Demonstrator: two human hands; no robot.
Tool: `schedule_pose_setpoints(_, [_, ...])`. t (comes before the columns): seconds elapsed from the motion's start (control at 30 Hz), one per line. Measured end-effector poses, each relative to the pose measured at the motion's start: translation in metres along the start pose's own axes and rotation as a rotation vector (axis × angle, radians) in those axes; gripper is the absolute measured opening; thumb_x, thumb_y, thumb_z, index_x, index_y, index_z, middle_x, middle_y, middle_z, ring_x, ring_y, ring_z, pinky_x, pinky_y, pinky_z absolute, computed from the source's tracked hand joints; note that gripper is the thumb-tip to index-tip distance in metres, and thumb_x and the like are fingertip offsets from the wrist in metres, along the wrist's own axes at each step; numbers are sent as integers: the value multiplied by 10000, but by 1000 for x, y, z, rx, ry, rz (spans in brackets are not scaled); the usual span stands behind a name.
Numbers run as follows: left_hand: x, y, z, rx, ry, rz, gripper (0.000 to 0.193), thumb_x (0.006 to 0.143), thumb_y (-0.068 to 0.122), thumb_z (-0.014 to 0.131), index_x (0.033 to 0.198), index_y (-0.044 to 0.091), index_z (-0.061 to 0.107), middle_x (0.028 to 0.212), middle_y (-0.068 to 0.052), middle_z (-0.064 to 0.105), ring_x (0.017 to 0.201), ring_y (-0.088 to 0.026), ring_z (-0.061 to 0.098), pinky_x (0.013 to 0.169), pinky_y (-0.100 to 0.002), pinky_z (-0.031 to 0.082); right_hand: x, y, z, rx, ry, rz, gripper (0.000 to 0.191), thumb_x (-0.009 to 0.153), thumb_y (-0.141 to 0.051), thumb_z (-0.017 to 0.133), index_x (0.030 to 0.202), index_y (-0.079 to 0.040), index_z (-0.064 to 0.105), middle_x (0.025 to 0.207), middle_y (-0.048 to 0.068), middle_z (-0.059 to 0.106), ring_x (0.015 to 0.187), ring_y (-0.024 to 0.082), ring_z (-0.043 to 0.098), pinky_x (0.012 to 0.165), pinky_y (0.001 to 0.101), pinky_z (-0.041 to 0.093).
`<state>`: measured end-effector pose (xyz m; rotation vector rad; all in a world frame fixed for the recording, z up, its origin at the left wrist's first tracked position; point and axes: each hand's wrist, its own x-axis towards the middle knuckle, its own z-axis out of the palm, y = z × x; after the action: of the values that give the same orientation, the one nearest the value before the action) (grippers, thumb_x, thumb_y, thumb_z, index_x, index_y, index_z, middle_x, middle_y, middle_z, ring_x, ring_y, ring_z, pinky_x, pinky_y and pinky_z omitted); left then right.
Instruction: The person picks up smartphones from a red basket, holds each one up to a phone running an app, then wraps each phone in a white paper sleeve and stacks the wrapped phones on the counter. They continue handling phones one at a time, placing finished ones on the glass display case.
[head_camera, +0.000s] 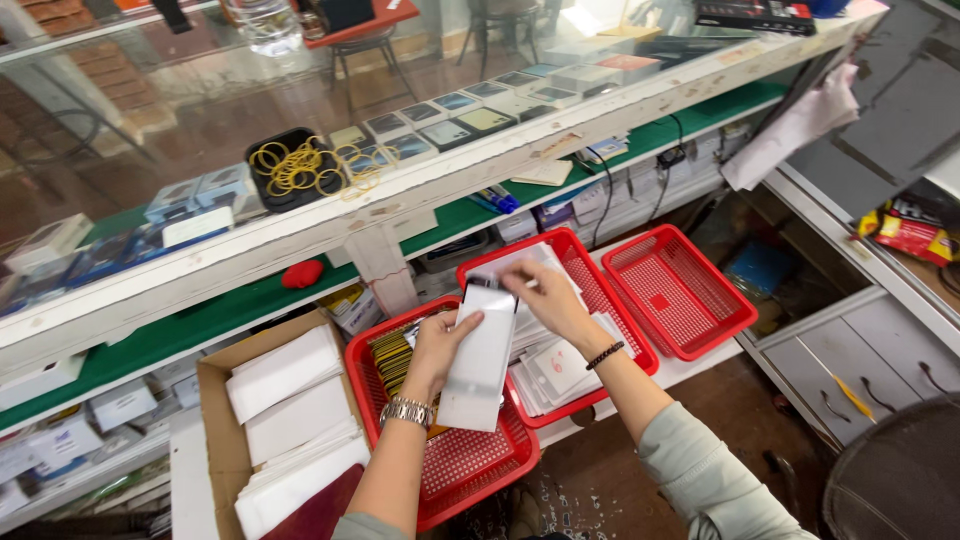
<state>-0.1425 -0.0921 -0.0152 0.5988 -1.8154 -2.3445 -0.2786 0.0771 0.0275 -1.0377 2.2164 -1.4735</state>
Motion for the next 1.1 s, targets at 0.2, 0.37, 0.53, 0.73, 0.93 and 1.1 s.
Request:
schedule_pose_setpoints(0.2, [43,-18,49,111,0,85,329,907,259,783,1087,-16,794,933,-96,749,795,-123,662,683,-264,533,-44,50,-20,278,-80,275,326,877,-84,746,1140,-31,562,1156,146,762,958,137,705,804,274,573])
schedule_pose_setpoints(0.37, [43,-37,38,256,132,98,314,924,288,713,1135,58,754,1002,-61,768,892,-133,702,791,-270,547,-82,89,-60,162,252,489,493,853,-70,719,1300,-89,512,1178,163,705,905,202,678,763,336,561])
schedule_pose_setpoints(0.53, [9,-61,-10,290,489,39,291,925,261,711,1106,39,763,1010,-59,774,922,-153,716,843,-303,551,-99,85,-38,-767,386,246,727,629,-72,861,1293,-135,570,1221,189,591,1089,389,554,874,473,494])
schedule_pose_setpoints(0.73, [-22,-57,-51,346,704,-11,250,938,221,675,1116,65,756,1026,-69,761,948,-174,703,881,-328,538,-51,31,60,-272,5,342,409,903,-254,679,1285,-121,612,1140,102,670,1045,283,684,915,377,561])
schedule_pose_setpoints(0.93, [-53,-42,-115,486,987,160,206,925,142,656,1098,61,732,1009,-99,751,877,-213,712,827,-374,565,-27,7,153,-1023,-313,129,777,938,-544,677,1331,103,503,1313,223,544,1259,346,504,1001,422,483])
schedule_pose_setpoints(1.1, [-78,-39,-172,640,1122,88,210,933,129,661,1125,55,705,1050,-123,742,905,-272,707,868,-430,546,-25,19,182,-1099,-223,104,816,830,-433,741,1425,19,413,1470,297,384,1257,386,454,968,447,474])
